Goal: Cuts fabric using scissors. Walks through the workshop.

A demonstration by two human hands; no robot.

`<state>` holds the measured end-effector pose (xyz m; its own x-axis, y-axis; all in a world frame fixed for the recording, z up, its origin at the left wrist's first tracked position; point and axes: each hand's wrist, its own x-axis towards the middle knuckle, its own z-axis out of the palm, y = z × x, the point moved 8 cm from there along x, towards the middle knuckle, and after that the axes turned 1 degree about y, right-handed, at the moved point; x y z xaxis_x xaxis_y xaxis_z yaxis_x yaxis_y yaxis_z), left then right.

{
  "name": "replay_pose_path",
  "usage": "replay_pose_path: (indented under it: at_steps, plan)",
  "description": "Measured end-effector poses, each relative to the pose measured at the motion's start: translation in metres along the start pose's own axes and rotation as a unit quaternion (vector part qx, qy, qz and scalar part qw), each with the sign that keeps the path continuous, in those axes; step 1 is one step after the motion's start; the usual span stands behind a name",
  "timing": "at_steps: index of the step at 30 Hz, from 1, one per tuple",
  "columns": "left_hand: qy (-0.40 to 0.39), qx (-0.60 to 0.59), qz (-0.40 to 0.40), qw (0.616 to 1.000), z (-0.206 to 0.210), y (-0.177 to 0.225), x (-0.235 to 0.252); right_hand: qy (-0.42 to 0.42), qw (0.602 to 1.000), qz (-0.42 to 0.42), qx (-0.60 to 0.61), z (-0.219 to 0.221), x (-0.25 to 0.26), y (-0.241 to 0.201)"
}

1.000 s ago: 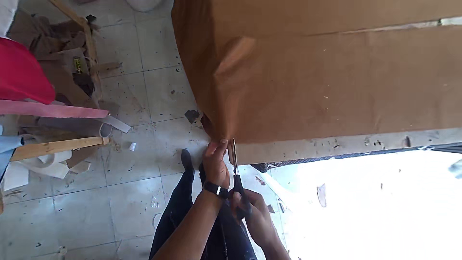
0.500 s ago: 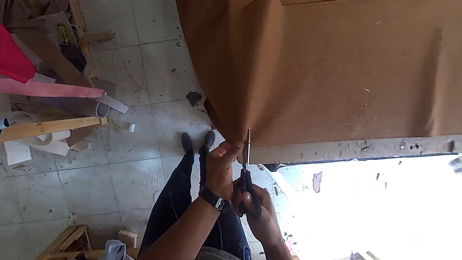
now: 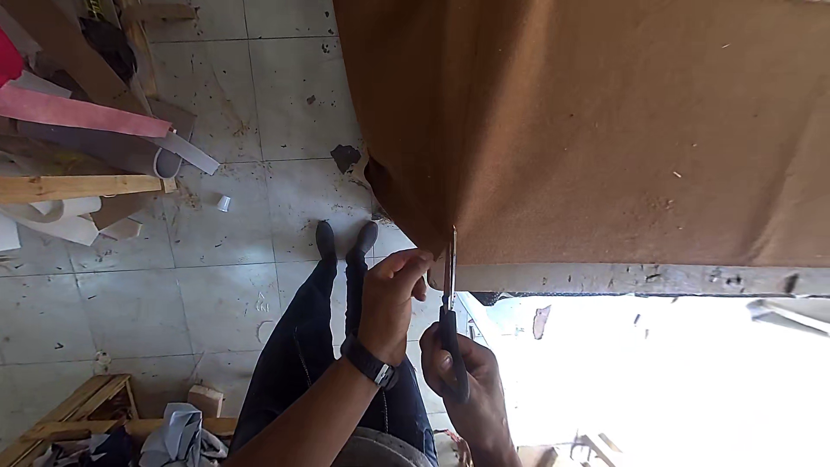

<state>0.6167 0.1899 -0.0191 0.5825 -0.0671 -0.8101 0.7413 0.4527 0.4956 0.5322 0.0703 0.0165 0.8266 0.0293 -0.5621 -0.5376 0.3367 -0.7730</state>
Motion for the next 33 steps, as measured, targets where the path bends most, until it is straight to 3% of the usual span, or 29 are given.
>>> replay_pose_path:
  at_steps: [4,7,9,12,16,21,33]
  plan:
    - [-0.111,0.022,-0.017,0.993,0.011,0.014,-0.021,-0.001,0.999,0.015,0.031,0.009,-0.003,-0.009]
    - [-0.267,-0.096,-0.084,0.955,0.041,0.012,-0.034,0.016,0.998,0.035,0.046,0.014,-0.008,-0.017]
    - [-0.323,-0.185,-0.103,0.922,0.059,0.009,-0.031,0.033,0.997,0.045,0.051,0.015,-0.011,-0.022]
    - [-0.311,-0.215,-0.084,0.922,0.071,0.008,-0.013,0.031,0.997,0.056,0.047,0.016,-0.013,-0.026]
    - [-0.232,-0.23,-0.087,0.941,0.074,0.007,-0.003,0.04,0.997,0.066,0.029,0.013,-0.016,-0.028]
    - [-0.27,-0.199,-0.049,0.941,0.072,0.005,-0.003,0.03,0.997,0.065,0.014,0.015,-0.013,-0.033]
    - [-0.277,-0.226,-0.05,0.933,0.07,0.005,0.002,0.048,0.997,0.06,-0.006,0.02,0.001,-0.045]
